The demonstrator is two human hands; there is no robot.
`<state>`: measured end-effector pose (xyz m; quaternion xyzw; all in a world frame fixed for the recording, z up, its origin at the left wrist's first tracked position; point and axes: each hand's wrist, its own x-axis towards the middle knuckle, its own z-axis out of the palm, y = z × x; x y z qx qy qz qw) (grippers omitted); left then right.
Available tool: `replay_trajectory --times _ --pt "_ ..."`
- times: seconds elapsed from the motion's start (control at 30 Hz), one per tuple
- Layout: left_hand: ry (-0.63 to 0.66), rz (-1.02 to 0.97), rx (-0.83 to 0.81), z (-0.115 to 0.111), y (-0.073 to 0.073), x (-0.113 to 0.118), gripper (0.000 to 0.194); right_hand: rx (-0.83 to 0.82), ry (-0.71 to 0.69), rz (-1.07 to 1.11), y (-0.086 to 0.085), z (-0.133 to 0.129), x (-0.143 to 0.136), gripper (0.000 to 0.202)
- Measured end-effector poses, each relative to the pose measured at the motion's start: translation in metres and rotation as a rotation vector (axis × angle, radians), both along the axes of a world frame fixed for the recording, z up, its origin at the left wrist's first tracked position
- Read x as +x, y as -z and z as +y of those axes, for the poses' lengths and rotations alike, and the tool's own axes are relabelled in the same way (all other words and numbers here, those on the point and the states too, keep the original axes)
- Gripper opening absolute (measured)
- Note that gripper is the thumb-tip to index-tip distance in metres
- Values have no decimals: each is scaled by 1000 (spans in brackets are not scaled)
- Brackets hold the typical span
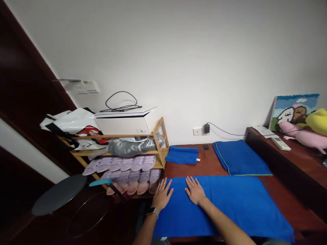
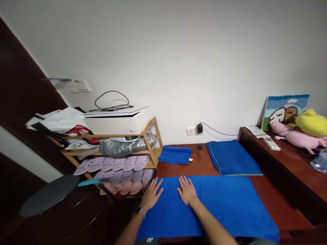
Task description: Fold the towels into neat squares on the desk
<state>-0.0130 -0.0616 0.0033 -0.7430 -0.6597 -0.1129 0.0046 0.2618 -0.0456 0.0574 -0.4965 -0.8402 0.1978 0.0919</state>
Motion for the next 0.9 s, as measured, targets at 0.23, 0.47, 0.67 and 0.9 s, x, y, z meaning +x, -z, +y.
replay_trajectory --times 0.23,0.47,0.67,0.9 --pt "-35 -64 -58 13 0 -4 60 58 370 -177 28 0 202 75" --pt "-33 -99 -33 14 1 -3 59 77 723 -168 66 -12 384 82" --pt "-28 -38 -31 14 -2 -1 60 54 731 -108 65 -12 388 86" --pt "-3 -10 -9 18 -2 1 56 24 762 -153 59 -7 395 83"
